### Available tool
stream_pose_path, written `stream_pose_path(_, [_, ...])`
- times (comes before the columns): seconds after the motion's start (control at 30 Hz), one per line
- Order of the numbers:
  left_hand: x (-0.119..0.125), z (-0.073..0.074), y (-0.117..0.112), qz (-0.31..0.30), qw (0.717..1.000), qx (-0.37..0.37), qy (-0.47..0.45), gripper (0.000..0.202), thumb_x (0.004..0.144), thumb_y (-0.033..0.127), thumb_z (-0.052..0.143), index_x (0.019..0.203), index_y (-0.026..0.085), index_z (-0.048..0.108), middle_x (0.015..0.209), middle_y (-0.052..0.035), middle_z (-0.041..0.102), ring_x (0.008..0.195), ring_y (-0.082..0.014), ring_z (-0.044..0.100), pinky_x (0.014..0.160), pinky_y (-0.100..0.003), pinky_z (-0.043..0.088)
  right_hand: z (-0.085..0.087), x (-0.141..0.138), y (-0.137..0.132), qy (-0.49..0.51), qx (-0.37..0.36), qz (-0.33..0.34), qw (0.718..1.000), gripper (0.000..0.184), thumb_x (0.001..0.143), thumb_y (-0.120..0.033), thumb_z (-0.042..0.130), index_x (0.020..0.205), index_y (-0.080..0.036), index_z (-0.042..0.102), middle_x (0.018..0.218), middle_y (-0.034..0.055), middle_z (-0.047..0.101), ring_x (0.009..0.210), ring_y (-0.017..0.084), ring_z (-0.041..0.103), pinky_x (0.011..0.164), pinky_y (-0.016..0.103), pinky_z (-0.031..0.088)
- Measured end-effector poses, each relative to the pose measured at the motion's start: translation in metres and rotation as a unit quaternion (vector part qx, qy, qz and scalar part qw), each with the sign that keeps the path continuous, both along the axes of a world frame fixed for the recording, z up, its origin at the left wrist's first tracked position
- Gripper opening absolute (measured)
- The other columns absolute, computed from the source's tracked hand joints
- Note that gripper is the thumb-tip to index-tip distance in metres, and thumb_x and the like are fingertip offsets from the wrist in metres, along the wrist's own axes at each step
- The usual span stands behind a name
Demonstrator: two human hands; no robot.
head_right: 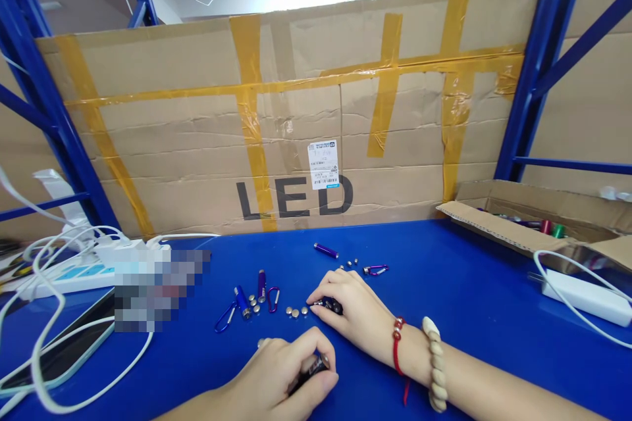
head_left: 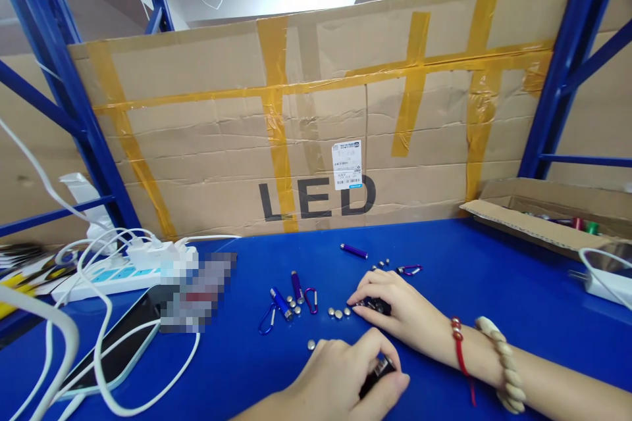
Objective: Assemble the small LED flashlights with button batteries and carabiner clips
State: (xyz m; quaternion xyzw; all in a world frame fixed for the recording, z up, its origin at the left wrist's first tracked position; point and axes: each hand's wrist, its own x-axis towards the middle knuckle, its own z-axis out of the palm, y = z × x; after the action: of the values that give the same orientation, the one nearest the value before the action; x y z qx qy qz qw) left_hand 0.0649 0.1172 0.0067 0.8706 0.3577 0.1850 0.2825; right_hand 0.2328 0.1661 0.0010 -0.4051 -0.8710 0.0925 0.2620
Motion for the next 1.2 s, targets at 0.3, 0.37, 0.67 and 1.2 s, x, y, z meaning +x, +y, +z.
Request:
stream_pose_path(0.3, [0.0002, 0.0016, -0.0016, -0.001, 1.000, -0.008, -0.001, 0.004, 0.084, 0.026, 0.049, 0.083, 0.022, 0.051, 0.048, 0.0102, 0.036, 0.039, -0.0074, 0.033, 0.044, -0.018, 0.021, 0.0008, -0.0007, -0.0008, 0.001, -0.002, 0.000, 1.000, 0.013, 0.085, -0.022, 0.056, 0.089, -0.024, 0.068, 0.090, 0.0023, 0.065, 0.087, 0.018, 0.058, 0.081, 0.035, 0.041])
stream_pose_path(0.37, [-0.0004, 0.0011, -0.0019, -0.004, 1.000, -0.006, -0.005, 0.005, 0.084, 0.026, 0.049, 0.084, 0.023, 0.052, 0.047, 0.0103, 0.036, 0.039, -0.0074, 0.032, 0.044, -0.018, 0.021, 0.0012, -0.0011, -0.0006, 0.002, -0.006, -0.001, 1.000, 0.013, 0.085, -0.022, 0.056, 0.089, -0.024, 0.068, 0.091, 0.0027, 0.065, 0.088, 0.018, 0.058, 0.081, 0.035, 0.041])
stream_pose_path(0.67, [-0.0001, 0.0030, -0.0010, 0.005, 1.000, 0.010, -0.006, 0.006, 0.085, 0.027, 0.048, 0.086, 0.024, 0.053, 0.049, 0.0102, 0.037, 0.040, -0.0076, 0.034, 0.045, -0.018, 0.022, -0.0025, 0.0003, -0.0007, 0.007, -0.019, 0.000, 1.000, 0.012, 0.085, -0.023, 0.057, 0.090, -0.023, 0.068, 0.091, 0.0030, 0.064, 0.089, 0.019, 0.057, 0.082, 0.036, 0.040])
stream_pose_path(1.2, [-0.0040, -0.0023, -0.0019, 0.044, 0.991, -0.035, -0.120, 0.013, 0.092, 0.027, 0.034, 0.088, 0.022, 0.046, 0.048, 0.0085, 0.054, 0.044, -0.0091, 0.047, 0.057, -0.018, 0.038, -0.0052, 0.0012, 0.0063, 0.029, 0.005, 0.036, 0.999, 0.011, 0.085, -0.028, 0.058, 0.087, -0.023, 0.068, 0.088, 0.0031, 0.066, 0.084, 0.019, 0.058, 0.078, 0.035, 0.041])
